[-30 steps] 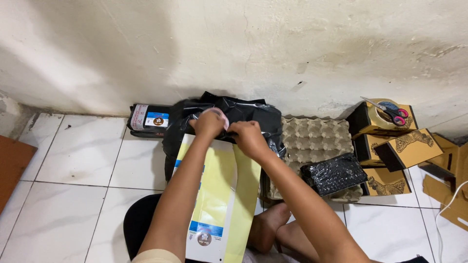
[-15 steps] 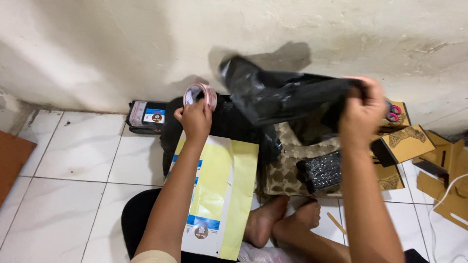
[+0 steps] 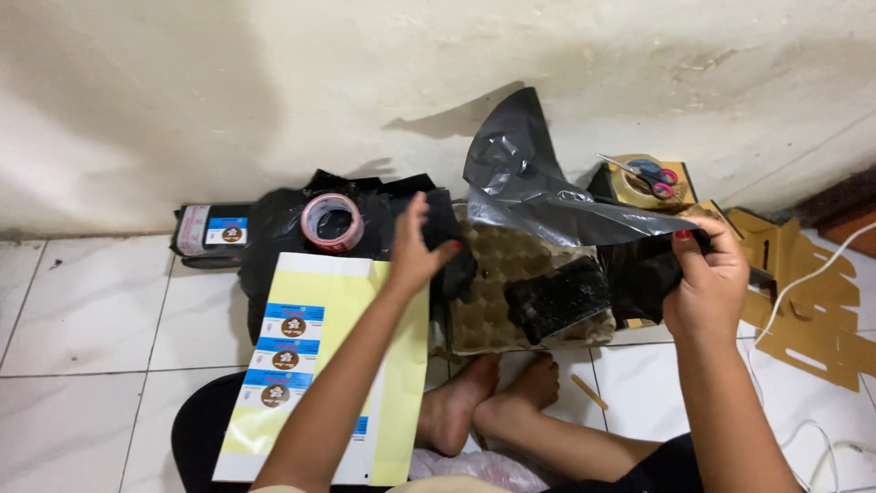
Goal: The person wraps an item in bubble wrap, places it inside a black plastic bag, and then prepares a roll of clear adhesive tape.
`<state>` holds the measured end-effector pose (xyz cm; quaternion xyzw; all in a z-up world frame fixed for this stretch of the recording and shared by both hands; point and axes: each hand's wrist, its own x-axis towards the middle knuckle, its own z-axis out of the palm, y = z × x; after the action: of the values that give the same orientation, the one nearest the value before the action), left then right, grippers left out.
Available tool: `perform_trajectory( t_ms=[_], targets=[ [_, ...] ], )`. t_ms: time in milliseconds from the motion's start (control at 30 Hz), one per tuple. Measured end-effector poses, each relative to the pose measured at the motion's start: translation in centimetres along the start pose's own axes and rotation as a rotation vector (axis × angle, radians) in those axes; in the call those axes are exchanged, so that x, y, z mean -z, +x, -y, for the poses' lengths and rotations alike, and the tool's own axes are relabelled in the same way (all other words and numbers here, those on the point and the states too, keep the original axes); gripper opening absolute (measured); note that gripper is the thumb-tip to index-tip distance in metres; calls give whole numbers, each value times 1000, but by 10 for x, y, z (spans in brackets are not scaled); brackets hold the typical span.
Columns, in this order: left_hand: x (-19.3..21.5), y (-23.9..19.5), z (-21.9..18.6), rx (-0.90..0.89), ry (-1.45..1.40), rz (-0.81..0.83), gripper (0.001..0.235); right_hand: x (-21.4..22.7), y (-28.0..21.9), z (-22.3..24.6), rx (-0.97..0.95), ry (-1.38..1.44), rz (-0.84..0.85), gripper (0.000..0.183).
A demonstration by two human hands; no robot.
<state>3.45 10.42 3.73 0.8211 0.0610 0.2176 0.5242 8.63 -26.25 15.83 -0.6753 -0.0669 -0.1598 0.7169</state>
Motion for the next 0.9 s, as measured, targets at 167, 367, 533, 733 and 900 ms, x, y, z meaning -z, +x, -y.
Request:
perform_trajectory(
  t_ms=[167, 367, 533, 733, 900],
  targets=[
    [-105, -8, -12, 601, -704, 316, 123, 20, 9, -3, -279, 437, -31, 20],
    [-170, -17, -34, 682, -971, 485, 137, 72, 32, -16, -506, 583, -41, 23],
    [-183, -13, -59, 657, -1107, 592, 135, 71, 40, 5, -743, 625, -143, 33],
    [-132, -3, -83, 774, -1237, 455, 75, 129, 74, -139, -812, 615, -132, 36],
    [-104, 17, -16, 768, -1229, 203, 18, 127, 51, -218, -699, 199, -195, 36]
  ],
)
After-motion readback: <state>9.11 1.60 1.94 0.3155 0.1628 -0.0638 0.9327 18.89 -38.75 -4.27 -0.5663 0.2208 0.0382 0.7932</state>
